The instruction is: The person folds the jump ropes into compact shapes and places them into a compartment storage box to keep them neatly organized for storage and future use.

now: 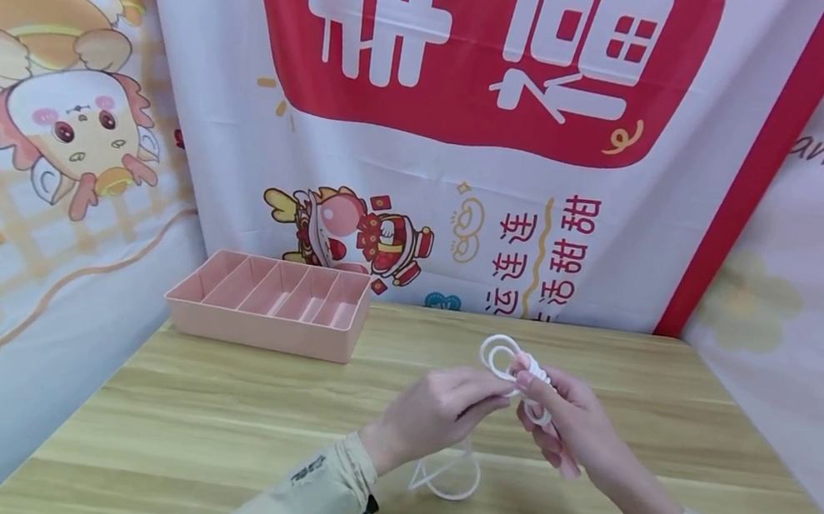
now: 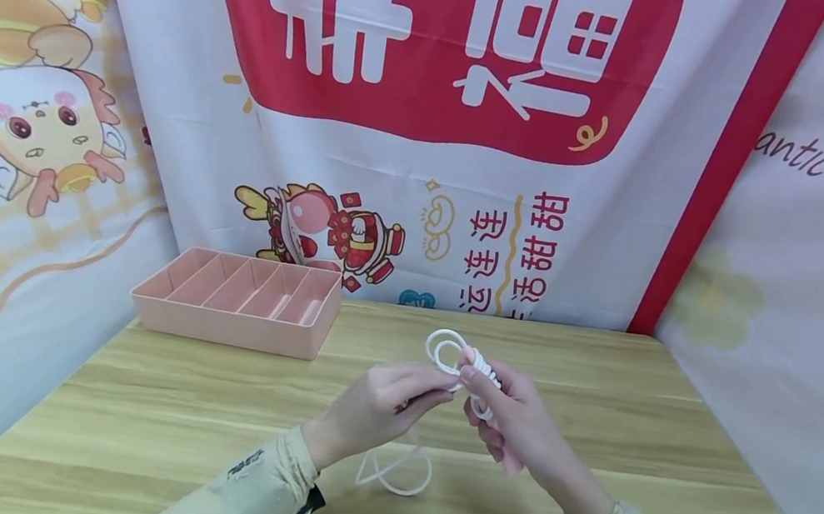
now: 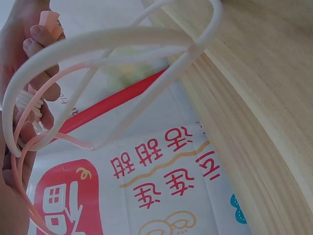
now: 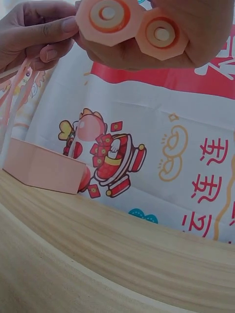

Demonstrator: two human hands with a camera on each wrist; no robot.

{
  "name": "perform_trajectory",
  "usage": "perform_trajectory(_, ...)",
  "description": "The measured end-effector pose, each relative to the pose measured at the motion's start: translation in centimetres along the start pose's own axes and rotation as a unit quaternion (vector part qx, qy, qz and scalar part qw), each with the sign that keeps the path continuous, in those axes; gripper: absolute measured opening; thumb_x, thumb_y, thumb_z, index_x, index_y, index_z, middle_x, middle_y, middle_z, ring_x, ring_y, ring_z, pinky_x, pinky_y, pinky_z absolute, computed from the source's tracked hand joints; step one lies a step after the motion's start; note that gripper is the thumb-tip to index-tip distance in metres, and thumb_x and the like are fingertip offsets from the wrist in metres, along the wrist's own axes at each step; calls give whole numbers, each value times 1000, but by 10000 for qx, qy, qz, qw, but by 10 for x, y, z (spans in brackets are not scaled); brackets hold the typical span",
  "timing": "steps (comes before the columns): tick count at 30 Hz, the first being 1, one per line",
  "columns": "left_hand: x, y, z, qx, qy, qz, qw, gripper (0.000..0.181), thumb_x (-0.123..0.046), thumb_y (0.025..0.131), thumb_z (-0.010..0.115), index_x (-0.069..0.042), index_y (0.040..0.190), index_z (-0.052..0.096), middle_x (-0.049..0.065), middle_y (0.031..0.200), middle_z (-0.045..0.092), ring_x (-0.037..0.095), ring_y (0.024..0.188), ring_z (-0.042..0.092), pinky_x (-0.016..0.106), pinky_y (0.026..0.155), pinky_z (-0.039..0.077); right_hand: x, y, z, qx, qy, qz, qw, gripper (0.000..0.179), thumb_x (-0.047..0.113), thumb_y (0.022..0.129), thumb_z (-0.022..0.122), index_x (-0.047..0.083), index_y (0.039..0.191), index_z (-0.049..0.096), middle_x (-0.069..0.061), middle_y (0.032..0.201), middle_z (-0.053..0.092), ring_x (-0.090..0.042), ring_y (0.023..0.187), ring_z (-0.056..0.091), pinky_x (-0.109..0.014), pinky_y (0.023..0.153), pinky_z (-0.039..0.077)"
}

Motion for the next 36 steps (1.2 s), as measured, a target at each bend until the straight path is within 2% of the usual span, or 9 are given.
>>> perform_trajectory(4, 3, 1, 1, 53, -237, -229, 9994, 21, -4, 91, 71, 0, 111, 67, 8, 102, 71, 10, 96, 66, 14, 89, 45, 0, 1, 0, -23, -62, -24, 10000, 31, 30, 104, 51, 0, 112, 53, -14, 66, 51, -13, 37, 39, -29, 28, 35)
perform_trajectory(10, 8, 0, 1, 257, -597, -573, 9962, 22, -4, 91, 70, 1, 112, 68, 9, 104, 71, 8, 94, 66, 11, 85, 45, 0, 2, 0, -118, -97, -219, 9996, 28, 28, 105, 50, 3, 117, 53, -11, 63, 49, -11, 36, 37, -30, 26, 33)
perform_trajectory(15, 10, -1, 0, 361, -684, -645, 9949, 22, -4, 92, 69, 0, 114, 68, 8, 104, 71, 7, 95, 66, 11, 84, 46, 0, 2, 1, -99, -86, -340, 9993, 25, 25, 105, 49, 3, 117, 52, -9, 61, 47, -10, 36, 35, -30, 26, 32)
perform_trajectory(21, 11, -3, 2, 511, -605, -676, 9946, 24, -3, 91, 70, 1, 115, 69, 8, 96, 71, 7, 83, 65, 7, 78, 45, 2, 2, 1, -88, -80, -464, 9989, 26, 25, 105, 49, 1, 115, 53, -10, 58, 46, -10, 35, 35, -33, 24, 31)
perform_trajectory(28, 10, -4, 3, 662, -805, -798, 9913, 25, -2, 92, 69, 1, 116, 69, 8, 94, 70, 6, 79, 63, 6, 74, 44, 2, 1, 1, 33, 50, -544, 9985, 27, 25, 107, 46, -2, 113, 51, -11, 58, 46, -13, 33, 34, -37, 22, 29)
perform_trajectory(33, 11, -5, 4, 742, -927, -823, 9895, 22, 0, 91, 69, 2, 113, 70, 6, 89, 68, 5, 77, 61, 5, 72, 44, 2, 1, 1, 41, 101, -548, 9984, 29, 24, 107, 45, -4, 100, 48, -12, 59, 46, -13, 34, 35, -36, 23, 31)
perform_trajectory(36, 11, -5, 3, 762, -998, -858, 9884, 22, 1, 91, 69, 3, 112, 70, 5, 87, 66, 6, 76, 61, 5, 72, 44, 2, 1, 0, 3, 95, -500, 9987, 30, 25, 106, 46, -5, 99, 49, -12, 61, 48, -12, 34, 36, -35, 23, 32)
Point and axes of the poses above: each hand's wrist, its own y-axis towards the middle knuckle, its own z-axis out of the palm, x = y × z, the point moved 5 cm from there along y, towards the middle knuckle
